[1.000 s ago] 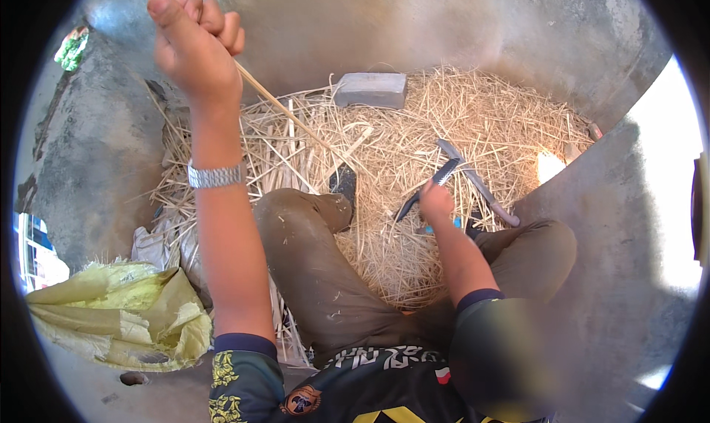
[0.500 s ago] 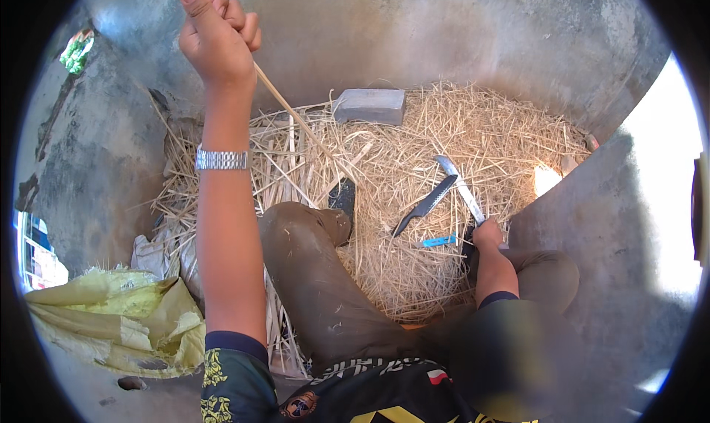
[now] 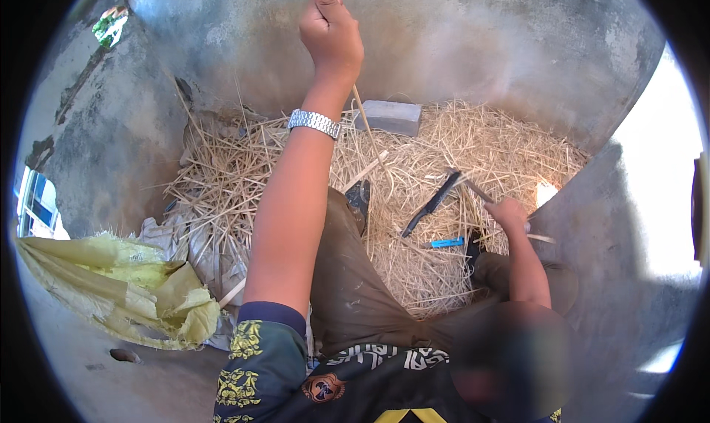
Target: The person sits on a straw-covered floor and uses a knife to shave thin strips off a long bamboo stick. They hold the stick with one hand and scrape the blade along its length to remove the outer layer, creating a pile of shavings.
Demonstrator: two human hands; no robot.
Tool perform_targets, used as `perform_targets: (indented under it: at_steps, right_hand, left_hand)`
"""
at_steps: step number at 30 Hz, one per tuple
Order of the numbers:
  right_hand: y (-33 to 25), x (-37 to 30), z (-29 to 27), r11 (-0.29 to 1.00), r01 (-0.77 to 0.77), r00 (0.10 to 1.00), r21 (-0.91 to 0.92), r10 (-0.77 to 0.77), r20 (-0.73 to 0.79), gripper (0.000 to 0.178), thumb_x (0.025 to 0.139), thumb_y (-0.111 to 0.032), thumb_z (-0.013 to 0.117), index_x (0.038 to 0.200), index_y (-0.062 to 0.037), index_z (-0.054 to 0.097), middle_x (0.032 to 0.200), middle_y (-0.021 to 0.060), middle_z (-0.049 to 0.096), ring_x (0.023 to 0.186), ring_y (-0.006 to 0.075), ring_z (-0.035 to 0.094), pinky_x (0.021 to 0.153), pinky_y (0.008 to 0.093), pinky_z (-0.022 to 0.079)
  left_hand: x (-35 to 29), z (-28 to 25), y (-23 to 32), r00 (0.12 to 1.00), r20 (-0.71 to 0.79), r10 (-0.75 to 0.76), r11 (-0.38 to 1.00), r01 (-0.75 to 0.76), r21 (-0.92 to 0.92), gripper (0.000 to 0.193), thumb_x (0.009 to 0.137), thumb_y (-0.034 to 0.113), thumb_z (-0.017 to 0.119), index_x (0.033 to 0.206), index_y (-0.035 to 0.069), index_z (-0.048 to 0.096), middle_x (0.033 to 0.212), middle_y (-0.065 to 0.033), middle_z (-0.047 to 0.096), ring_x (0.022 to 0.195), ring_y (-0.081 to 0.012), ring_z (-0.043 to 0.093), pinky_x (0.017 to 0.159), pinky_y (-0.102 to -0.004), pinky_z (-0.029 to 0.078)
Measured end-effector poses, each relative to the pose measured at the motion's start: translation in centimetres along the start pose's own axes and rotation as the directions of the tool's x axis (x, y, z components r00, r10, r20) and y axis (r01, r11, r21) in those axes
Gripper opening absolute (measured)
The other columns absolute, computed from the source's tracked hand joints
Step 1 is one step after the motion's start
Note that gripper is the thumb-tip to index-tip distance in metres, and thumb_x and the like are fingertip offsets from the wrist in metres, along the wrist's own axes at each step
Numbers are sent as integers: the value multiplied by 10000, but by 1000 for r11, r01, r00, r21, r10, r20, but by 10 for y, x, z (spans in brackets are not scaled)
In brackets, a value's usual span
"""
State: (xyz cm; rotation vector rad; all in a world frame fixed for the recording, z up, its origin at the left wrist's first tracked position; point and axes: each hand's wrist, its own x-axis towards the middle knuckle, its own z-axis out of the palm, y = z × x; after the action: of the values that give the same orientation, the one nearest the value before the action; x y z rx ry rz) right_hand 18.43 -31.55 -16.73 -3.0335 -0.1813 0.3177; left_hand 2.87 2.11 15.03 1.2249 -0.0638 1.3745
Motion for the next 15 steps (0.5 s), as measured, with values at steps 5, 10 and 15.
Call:
perform_targets:
  at_steps: [5, 10, 15]
  right_hand:
    - [-18, -44, -48, 591, 51, 994, 805, -105, 15, 492, 846, -531, 663, 755, -48, 649, 643, 93, 625, 586, 199, 618, 574, 344, 503]
    - [-94, -159, -81, -39, 139, 972, 990, -184, -144, 382, 902, -309, 729, 655, -103, 522, 533, 8, 500, 431, 80, 463, 404, 253, 356]
    - [-103, -176, -76, 40, 457, 888, 889, -82, -453, 276, 906, -154, 735, 709, -45, 577, 592, -33, 525, 525, 20, 452, 465, 217, 322]
  left_hand:
    - [8, 2, -20, 999, 1, -46, 991, 46, -127, 442, 1060, 400, 467, 687, 173, 399, 565, 66, 322, 418, -49, 323, 375, -239, 242]
    - [-2, 5, -28, 992, 10, 122, 993, -122, -2, 451, 1064, 413, 456, 700, 151, 419, 583, 67, 347, 475, -43, 341, 427, -252, 271]
    - [-19, 24, -10, 985, 1, 174, 975, -173, 141, 482, 1065, 436, 443, 692, 131, 424, 576, 62, 361, 489, -56, 347, 457, -269, 295]
